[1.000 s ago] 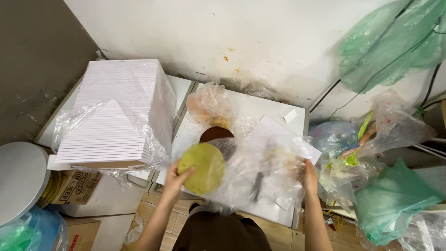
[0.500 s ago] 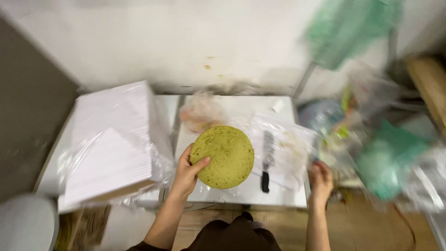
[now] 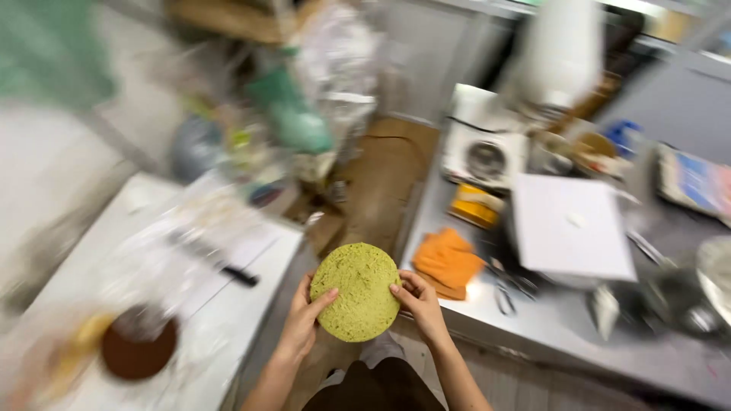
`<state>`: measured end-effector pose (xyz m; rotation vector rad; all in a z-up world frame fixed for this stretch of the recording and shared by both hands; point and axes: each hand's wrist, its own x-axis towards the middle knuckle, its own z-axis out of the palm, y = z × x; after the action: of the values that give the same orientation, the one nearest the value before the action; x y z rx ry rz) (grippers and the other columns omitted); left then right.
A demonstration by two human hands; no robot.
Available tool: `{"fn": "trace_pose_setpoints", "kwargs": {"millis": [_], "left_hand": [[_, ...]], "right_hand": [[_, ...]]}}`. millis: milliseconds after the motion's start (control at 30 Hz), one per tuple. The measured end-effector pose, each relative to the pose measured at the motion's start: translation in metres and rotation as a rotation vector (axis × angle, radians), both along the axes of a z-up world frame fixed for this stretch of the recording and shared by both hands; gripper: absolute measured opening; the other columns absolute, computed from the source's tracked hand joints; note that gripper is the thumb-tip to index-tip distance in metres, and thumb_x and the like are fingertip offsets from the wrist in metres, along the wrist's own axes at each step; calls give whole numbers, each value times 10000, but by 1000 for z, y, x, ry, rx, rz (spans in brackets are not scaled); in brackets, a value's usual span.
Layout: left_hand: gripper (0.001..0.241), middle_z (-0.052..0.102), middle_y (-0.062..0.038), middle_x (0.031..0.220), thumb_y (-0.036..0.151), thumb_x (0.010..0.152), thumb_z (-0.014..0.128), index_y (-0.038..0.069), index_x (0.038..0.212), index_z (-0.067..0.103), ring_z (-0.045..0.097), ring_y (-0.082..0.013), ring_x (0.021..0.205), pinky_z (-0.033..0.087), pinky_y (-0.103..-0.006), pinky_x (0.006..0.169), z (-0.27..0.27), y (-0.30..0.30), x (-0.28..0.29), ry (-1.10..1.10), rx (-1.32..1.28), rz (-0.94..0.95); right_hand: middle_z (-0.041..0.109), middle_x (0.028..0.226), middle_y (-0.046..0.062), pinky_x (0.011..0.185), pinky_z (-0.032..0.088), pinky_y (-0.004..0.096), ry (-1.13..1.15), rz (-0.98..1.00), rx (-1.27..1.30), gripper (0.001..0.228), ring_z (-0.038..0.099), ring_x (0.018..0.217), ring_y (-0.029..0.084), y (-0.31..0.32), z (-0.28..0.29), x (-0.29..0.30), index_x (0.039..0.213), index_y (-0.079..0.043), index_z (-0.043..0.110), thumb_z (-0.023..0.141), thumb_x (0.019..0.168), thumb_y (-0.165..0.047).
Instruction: Preparing a cake base by unpacking components and applying a layer of cream.
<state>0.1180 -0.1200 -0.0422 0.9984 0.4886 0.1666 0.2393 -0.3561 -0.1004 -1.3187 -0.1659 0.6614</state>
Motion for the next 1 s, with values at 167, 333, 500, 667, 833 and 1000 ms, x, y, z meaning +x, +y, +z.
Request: {"fn": "trace_pose_setpoints", "kwargs": {"millis": [167, 333, 500, 667, 833, 1000], "left_hand": [[546, 612, -107, 1251, 235, 884, 674, 82, 1366, 469, 605, -237, 1171, 523, -466, 915, -13, -84, 66, 64, -246, -256], [529, 611, -79, 1261, 172, 892, 676, 90, 1380, 488, 625, -194, 1152, 540, -423, 904, -13, -181, 150, 5, -164, -412], [483, 692, -67, 1206, 144, 903, 705, 28, 1355, 582, 658, -138, 1088, 527, -296, 919, -67, -271, 267, -148, 49, -458], [465, 716, -66, 1159, 193, 923, 702, 12, 1338, 598, 651, -126, 1009, 504, -252, 822, -125, -334, 368, -124, 142, -440], [462, 734, -86, 1100, 248, 936, 712, -5, 1312, 624, 654, -131, 918, 505, -259, 751, -158, -355, 428, -93, 273, -438], [487, 700, -137, 1191, 304, 906, 731, 3, 1281, 653, 717, -190, 981, 573, -307, 859, -141, -344, 433, -80, 685, -460]], "right_hand": [[740, 1070, 65, 786, 575, 297, 60, -375, 14, 371, 693, 935, 128, -95, 16, 9, 1241, -3, 683, 724, 923, -189], [704, 1078, 41, 736, 603, 333, 50, -586, -126, 398, 671, 952, 112, -191, 37, 49, 1247, -6, 693, 731, 899, -197], [697, 1016, 73, 672, 636, 349, -57, -649, -127, 441, 701, 903, 156, -278, 42, 130, 1274, -34, 656, 750, 856, -139], [669, 987, 76, 625, 602, 334, -136, -708, -219, 448, 678, 831, 156, -346, 7, 222, 1259, -25, 636, 774, 850, -141], [661, 982, 82, 655, 614, 311, -181, -685, -328, 454, 688, 844, 143, -376, -34, 281, 1245, 3, 644, 797, 853, -165], [719, 1067, 95, 712, 608, 278, -277, -629, -288, 475, 707, 888, 134, -378, -52, 296, 1310, 12, 633, 746, 906, -209]]}}
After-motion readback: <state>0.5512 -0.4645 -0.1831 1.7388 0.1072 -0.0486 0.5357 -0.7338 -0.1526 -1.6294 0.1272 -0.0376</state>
